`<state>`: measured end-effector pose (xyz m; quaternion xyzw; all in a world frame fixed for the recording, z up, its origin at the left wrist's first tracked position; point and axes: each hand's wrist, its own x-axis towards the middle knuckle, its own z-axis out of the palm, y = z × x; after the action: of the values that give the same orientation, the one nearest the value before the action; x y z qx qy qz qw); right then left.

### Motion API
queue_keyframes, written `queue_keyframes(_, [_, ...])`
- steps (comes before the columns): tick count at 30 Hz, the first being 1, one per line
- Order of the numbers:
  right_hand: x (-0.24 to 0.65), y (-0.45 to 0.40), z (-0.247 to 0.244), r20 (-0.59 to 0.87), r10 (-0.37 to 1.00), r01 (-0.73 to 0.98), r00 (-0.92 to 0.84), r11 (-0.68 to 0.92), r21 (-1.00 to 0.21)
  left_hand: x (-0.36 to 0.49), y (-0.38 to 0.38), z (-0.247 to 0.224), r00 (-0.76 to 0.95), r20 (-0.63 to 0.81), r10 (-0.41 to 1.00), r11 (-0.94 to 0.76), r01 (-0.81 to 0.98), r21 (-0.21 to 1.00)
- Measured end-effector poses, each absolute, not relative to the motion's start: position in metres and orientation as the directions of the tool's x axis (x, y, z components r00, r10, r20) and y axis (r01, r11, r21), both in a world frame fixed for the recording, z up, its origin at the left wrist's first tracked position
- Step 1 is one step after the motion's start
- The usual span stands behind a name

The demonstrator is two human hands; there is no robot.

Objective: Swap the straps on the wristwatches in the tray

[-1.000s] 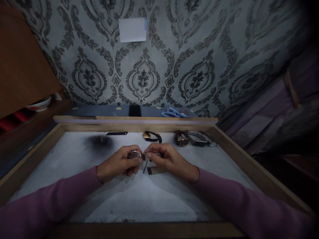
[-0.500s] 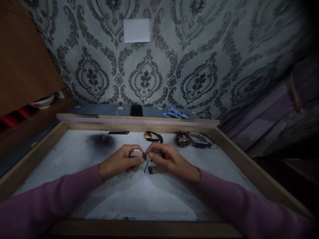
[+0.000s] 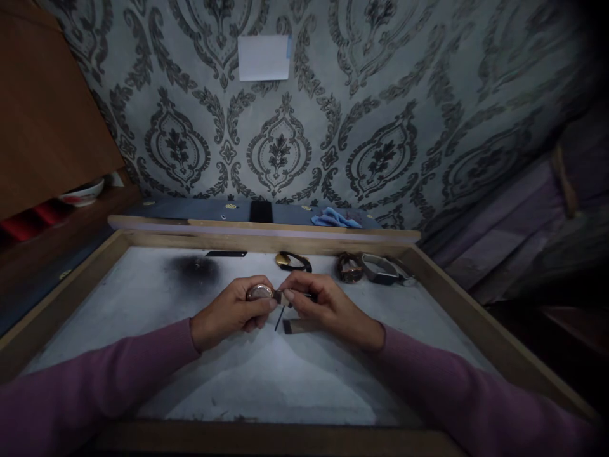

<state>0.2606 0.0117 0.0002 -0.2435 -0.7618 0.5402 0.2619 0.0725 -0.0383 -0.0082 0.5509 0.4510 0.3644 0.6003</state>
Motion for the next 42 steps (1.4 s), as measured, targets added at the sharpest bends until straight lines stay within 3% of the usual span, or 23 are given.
queue_keyframes(22, [0.2614, 0.0094, 0.0025, 0.163, 0.631, 0.143, -0.759, 0.405, -0.903, 0.0705, -0.0382, -0.0082, 0.325, -0.089, 0.941, 0.025, 0.196, 0.98])
queue_keyframes(35, [0.2623, 0.0094, 0.0025, 0.204, 0.636, 0.117, -0.744, 0.425, -0.898, 0.0732, -0.0377, -0.0109, 0.309, -0.075, 0.948, 0.066, 0.04, 0.997])
queue_keyframes(42, [0.2619, 0.0102, 0.001, 0.216, 0.63, 0.099, -0.746, 0.425, -0.9, 0.0736, -0.0384, -0.0107, 0.304, -0.065, 0.95, 0.054, 0.045, 0.998])
